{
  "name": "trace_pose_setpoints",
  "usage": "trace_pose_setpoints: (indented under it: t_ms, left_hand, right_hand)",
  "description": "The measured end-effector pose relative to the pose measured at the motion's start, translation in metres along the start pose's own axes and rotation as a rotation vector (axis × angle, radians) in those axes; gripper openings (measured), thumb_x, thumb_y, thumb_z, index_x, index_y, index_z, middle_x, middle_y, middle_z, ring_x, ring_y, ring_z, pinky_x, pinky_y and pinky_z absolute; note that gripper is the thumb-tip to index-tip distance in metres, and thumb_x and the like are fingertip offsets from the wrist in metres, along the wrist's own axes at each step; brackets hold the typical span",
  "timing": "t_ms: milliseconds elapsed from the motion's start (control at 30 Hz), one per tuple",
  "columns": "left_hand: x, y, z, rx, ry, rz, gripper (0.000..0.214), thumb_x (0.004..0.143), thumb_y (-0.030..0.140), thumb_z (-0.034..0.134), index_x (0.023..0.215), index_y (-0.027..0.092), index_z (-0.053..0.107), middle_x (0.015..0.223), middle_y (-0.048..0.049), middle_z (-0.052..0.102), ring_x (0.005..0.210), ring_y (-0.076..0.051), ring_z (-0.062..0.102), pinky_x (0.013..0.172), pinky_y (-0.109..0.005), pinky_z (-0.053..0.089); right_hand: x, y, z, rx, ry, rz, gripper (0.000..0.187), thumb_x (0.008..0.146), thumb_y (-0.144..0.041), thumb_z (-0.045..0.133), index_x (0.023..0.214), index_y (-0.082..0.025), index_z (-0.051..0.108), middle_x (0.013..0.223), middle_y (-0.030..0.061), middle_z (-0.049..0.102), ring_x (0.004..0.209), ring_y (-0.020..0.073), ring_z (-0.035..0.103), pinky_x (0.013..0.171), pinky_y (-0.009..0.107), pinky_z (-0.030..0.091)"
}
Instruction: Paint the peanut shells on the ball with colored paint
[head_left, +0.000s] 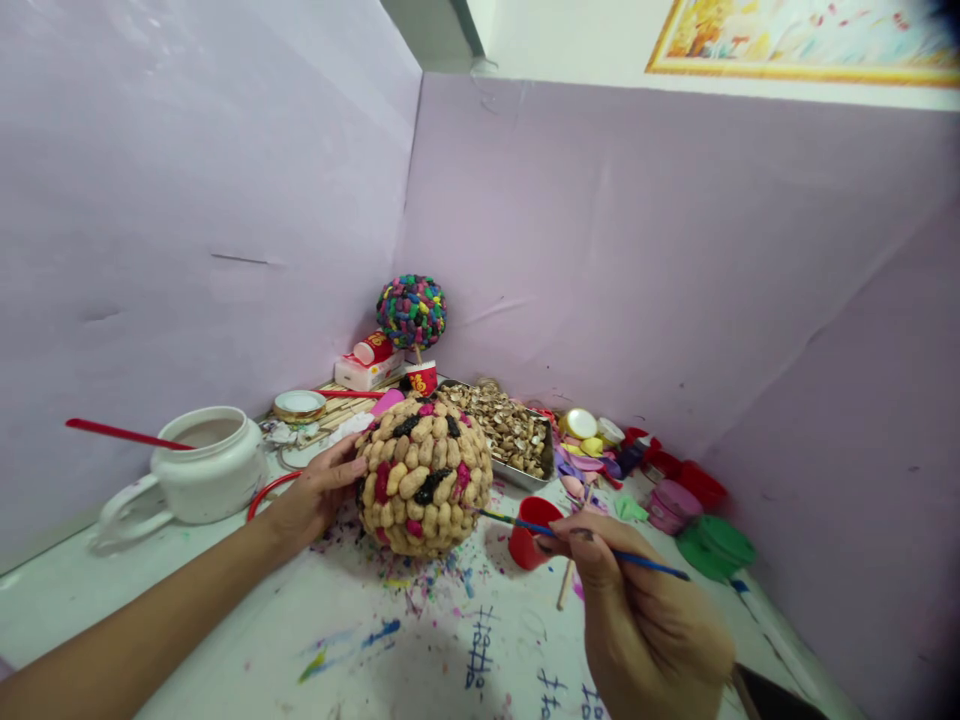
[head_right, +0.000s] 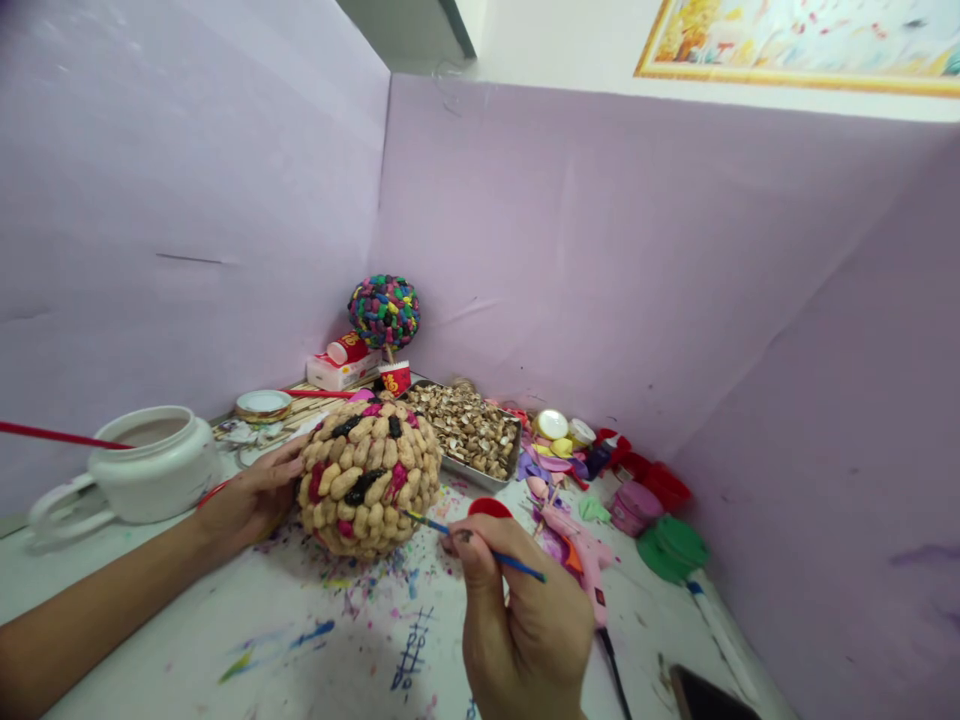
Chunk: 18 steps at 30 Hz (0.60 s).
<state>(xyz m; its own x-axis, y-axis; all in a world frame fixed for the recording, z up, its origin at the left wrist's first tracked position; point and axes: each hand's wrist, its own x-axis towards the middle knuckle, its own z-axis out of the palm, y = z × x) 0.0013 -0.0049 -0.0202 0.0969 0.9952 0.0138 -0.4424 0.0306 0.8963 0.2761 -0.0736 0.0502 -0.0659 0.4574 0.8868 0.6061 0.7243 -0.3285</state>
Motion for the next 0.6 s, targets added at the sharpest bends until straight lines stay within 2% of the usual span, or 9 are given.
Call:
trace_pose_setpoints:
  t_ms: [167, 467, 533, 600]
  left_hand:
    - [-0.001, 0.001, 0.002, -0.003, 0.007, -0.006, 0.061, 0.07, 0.034, 0.077, 0.129, 0.024, 0.061, 0.132, -0.0103, 0.067, 0.124, -0.036, 0.058, 0.1, -0.047, 0.048]
    - [-0.003, 0.004, 0.005, -0.018, -0.006, -0.001, 0.057, 0.071, 0.032, 0.076, 0.125, 0.025, 0.063, 0.131, -0.0084, 0.068, 0.124, -0.034, 0.058, 0.099, -0.043, 0.05]
    - [-0.003, 0.003, 0.004, -0.011, -0.004, 0.003, 0.056, 0.071, 0.032, 0.076, 0.125, 0.025, 0.064, 0.13, -0.0089, 0.068, 0.124, -0.035, 0.058, 0.099, -0.044, 0.05]
    - [-0.002, 0.002, 0.003, 0.003, 0.011, 0.004, 0.054, 0.072, 0.032, 0.075, 0.124, 0.024, 0.064, 0.129, -0.0092, 0.069, 0.123, -0.035, 0.058, 0.098, -0.045, 0.05]
  right_hand:
    - [-0.002, 0.001, 0.002, 0.022, 0.06, 0.04, 0.013, 0.091, -0.017, 0.056, 0.086, -0.023, 0.067, 0.071, -0.0029, 0.072, 0.057, 0.0107, 0.068, 0.054, 0.018, 0.052]
    - [-0.001, 0.001, 0.0, -0.001, 0.022, 0.017, 0.014, 0.091, -0.02, 0.057, 0.083, -0.022, 0.068, 0.07, -0.0007, 0.074, 0.058, 0.0129, 0.07, 0.053, 0.019, 0.053]
    - [0.001, 0.005, -0.006, -0.05, 0.062, 0.049, 0.015, 0.091, -0.024, 0.058, 0.082, -0.022, 0.069, 0.069, -0.001, 0.074, 0.057, 0.0129, 0.07, 0.054, 0.019, 0.053]
    - [0.006, 0.013, -0.015, -0.127, 0.129, 0.143, 0.017, 0.09, -0.031, 0.061, 0.082, -0.021, 0.071, 0.066, -0.0009, 0.074, 0.056, 0.0134, 0.07, 0.054, 0.02, 0.053]
